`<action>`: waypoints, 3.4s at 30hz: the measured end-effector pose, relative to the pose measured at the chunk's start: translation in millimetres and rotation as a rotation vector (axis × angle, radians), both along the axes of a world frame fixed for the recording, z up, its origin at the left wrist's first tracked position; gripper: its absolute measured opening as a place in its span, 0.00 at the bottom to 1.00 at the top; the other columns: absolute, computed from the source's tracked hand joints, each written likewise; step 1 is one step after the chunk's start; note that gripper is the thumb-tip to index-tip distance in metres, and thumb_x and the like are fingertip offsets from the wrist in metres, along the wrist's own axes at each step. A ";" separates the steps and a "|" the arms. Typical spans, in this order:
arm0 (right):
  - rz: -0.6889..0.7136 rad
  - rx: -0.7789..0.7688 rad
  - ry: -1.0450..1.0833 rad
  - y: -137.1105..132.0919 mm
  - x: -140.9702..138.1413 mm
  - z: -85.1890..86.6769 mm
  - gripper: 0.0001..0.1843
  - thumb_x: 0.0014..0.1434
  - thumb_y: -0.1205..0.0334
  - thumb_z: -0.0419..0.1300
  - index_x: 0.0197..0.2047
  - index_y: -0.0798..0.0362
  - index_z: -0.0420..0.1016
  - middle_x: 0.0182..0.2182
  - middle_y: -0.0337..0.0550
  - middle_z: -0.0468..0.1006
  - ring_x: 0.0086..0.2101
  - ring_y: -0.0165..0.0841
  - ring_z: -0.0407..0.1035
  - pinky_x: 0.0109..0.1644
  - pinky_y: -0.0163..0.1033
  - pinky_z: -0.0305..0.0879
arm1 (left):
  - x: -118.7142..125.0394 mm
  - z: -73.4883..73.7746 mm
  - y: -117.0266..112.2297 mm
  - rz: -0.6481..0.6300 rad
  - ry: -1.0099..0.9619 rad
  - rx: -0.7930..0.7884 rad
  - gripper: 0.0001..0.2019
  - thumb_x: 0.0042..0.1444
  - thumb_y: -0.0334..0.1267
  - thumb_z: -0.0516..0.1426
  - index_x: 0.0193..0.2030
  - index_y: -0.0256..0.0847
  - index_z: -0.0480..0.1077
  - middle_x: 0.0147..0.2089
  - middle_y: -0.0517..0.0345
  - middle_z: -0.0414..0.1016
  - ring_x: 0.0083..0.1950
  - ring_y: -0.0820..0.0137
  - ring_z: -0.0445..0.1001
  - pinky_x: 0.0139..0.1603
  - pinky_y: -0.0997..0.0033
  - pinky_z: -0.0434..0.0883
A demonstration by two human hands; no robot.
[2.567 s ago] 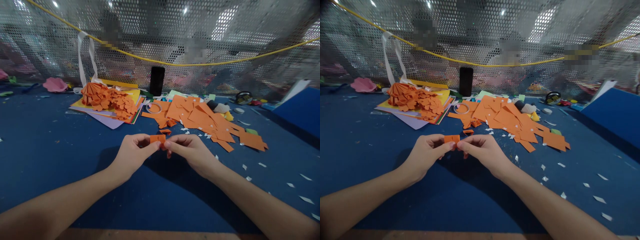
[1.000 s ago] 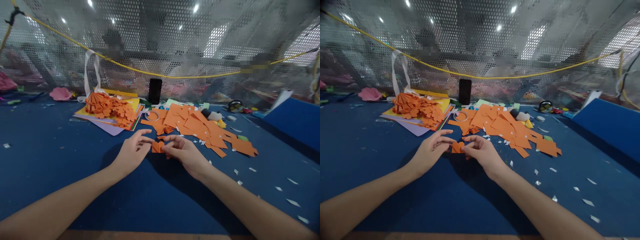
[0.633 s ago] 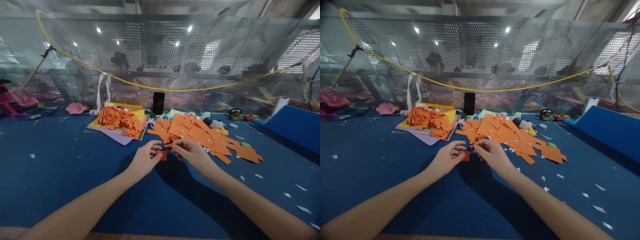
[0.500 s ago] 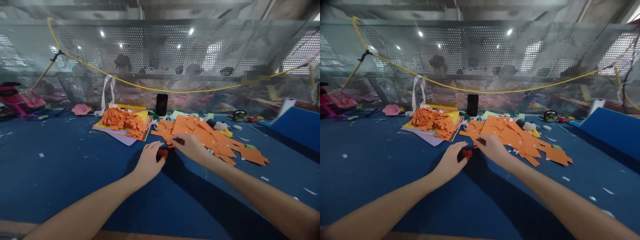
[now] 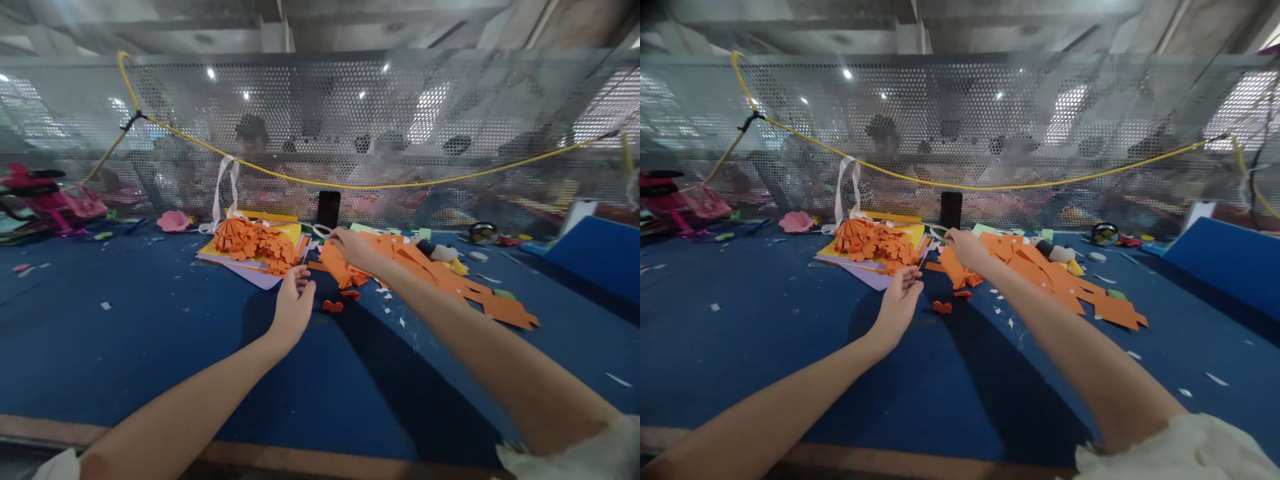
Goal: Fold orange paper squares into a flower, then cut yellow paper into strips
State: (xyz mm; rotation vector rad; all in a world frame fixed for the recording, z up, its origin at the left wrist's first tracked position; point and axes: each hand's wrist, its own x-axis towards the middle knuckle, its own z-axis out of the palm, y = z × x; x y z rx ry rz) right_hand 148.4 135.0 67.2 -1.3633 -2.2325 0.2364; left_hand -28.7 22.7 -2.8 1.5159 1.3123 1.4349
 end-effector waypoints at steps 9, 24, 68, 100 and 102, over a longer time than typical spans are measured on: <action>0.246 -0.254 0.686 -128.9 25.5 8.4 0.17 0.69 0.43 0.50 0.45 0.49 0.66 0.30 0.35 0.65 0.28 0.28 0.64 0.37 0.36 0.68 | 9.6 11.0 -21.7 -0.227 -0.219 0.088 0.24 0.71 0.53 0.40 0.53 0.40 0.69 0.56 0.48 0.75 0.55 0.65 0.75 0.58 0.65 0.70; 0.109 0.498 0.201 -153.2 53.1 -38.2 0.11 0.67 0.58 0.59 0.49 0.46 0.80 0.41 0.50 0.81 0.42 0.41 0.76 0.50 0.47 0.73 | 18.4 25.0 -53.7 -0.522 0.318 0.175 0.16 0.71 0.44 0.45 0.42 0.40 0.72 0.32 0.58 0.72 0.35 0.68 0.71 0.41 0.71 0.67; 0.040 -0.103 0.699 -162.3 33.8 -48.0 0.20 0.65 0.57 0.58 0.57 0.53 0.76 0.36 0.45 0.82 0.31 0.34 0.73 0.35 0.40 0.70 | 21.6 26.0 -66.1 -0.598 0.368 0.402 0.14 0.71 0.35 0.45 0.43 0.38 0.70 0.29 0.59 0.76 0.29 0.73 0.73 0.34 0.75 0.69; 0.201 0.495 0.372 -169.0 25.8 -41.6 0.07 0.63 0.69 0.62 0.37 0.48 0.76 0.31 0.41 0.81 0.35 0.37 0.71 0.42 0.45 0.70 | 19.8 11.5 -49.3 -0.068 0.688 0.657 0.14 0.63 0.33 0.51 0.32 0.38 0.77 0.24 0.57 0.75 0.26 0.70 0.72 0.33 0.72 0.68; 0.241 0.506 0.317 -166.6 28.7 -42.7 0.07 0.64 0.70 0.60 0.38 0.47 0.76 0.32 0.43 0.81 0.36 0.38 0.71 0.44 0.46 0.70 | 18.9 15.1 -49.2 -0.120 0.633 0.533 0.15 0.63 0.33 0.51 0.30 0.40 0.76 0.23 0.58 0.75 0.27 0.71 0.73 0.34 0.73 0.69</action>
